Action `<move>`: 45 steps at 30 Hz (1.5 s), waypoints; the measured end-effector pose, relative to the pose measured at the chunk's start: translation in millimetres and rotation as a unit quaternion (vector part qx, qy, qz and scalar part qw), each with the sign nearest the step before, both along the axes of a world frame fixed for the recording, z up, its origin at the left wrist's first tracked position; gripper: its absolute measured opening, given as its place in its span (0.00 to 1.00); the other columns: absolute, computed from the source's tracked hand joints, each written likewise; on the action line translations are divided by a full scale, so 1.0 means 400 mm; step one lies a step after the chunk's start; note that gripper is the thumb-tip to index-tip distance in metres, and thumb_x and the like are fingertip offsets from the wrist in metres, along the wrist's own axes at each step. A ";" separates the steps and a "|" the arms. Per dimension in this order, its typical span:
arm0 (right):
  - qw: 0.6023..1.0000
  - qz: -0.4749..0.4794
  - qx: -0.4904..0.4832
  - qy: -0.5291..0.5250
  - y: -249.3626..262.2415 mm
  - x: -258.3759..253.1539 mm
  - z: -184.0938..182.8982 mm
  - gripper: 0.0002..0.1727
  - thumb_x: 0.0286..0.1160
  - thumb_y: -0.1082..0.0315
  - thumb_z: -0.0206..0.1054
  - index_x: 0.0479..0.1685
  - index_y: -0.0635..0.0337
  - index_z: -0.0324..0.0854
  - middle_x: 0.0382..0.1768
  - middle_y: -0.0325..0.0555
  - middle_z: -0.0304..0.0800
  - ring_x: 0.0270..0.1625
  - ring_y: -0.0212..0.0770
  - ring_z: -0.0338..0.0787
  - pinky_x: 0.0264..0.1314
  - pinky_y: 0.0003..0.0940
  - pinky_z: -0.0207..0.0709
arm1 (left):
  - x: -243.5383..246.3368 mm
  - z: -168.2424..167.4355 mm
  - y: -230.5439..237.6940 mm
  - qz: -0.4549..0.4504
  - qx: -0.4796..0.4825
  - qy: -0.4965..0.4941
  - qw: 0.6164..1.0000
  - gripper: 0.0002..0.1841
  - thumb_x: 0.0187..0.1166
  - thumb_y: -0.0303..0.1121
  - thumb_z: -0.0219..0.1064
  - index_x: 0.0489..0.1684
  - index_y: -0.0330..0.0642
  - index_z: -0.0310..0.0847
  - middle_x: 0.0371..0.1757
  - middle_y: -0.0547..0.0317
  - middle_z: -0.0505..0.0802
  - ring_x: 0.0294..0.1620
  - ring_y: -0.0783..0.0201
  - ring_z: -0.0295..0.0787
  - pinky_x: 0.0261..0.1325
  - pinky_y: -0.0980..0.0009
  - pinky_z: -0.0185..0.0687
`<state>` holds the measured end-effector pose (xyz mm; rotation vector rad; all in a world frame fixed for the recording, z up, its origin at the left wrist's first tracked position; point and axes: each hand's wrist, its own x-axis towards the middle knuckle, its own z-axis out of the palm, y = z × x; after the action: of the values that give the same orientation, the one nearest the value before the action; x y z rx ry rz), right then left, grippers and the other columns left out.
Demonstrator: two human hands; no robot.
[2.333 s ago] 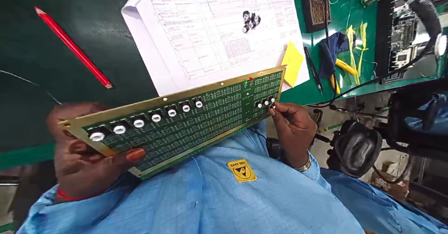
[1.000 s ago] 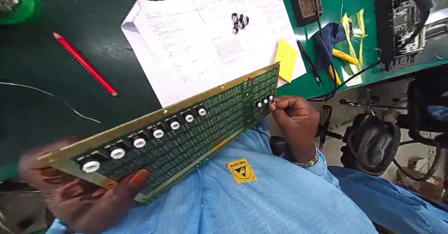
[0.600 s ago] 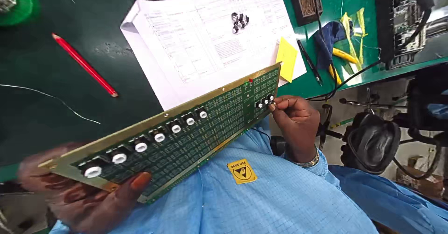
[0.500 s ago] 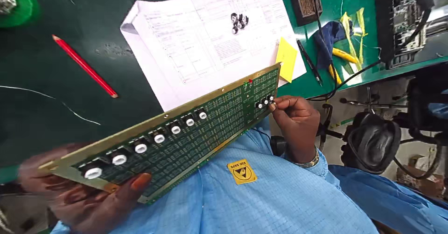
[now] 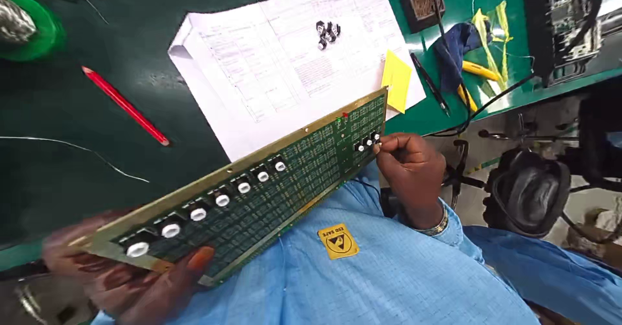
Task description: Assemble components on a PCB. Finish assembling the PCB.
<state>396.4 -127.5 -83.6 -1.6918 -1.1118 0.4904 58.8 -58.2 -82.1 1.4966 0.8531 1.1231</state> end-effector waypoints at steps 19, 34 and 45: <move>0.999 0.001 0.050 -0.018 -0.009 -0.004 -0.022 0.02 0.64 0.79 0.72 0.32 0.66 0.86 0.40 0.46 0.93 0.44 0.30 0.94 0.46 0.25 0.91 | 0.027 0.027 0.001 -0.016 0.012 -0.011 1.000 0.34 0.65 0.36 0.81 0.72 0.68 0.70 0.66 0.86 0.87 0.67 0.80 0.83 0.70 0.79 0.79; 0.998 0.022 0.049 -0.022 -0.010 0.005 -0.019 0.02 0.65 0.80 0.72 0.33 0.65 0.86 0.41 0.45 0.93 0.46 0.31 0.94 0.48 0.25 0.91 | 0.016 0.019 0.004 -0.031 0.019 -0.011 0.999 0.35 0.67 0.36 0.80 0.74 0.68 0.68 0.67 0.85 0.86 0.68 0.79 0.82 0.71 0.78 0.79; 0.999 0.004 0.045 0.026 -0.019 0.005 -0.028 0.05 0.68 0.79 0.74 0.40 0.68 0.87 0.43 0.45 0.94 0.43 0.30 0.94 0.47 0.26 0.91 | 0.017 0.025 0.001 -0.013 0.021 0.007 1.000 0.36 0.65 0.38 0.81 0.74 0.68 0.68 0.67 0.86 0.85 0.69 0.79 0.81 0.72 0.77 0.78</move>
<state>398.4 -134.9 -94.8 -1.5892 -1.0879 0.4803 65.8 -57.9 -72.1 1.5463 0.8220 1.1193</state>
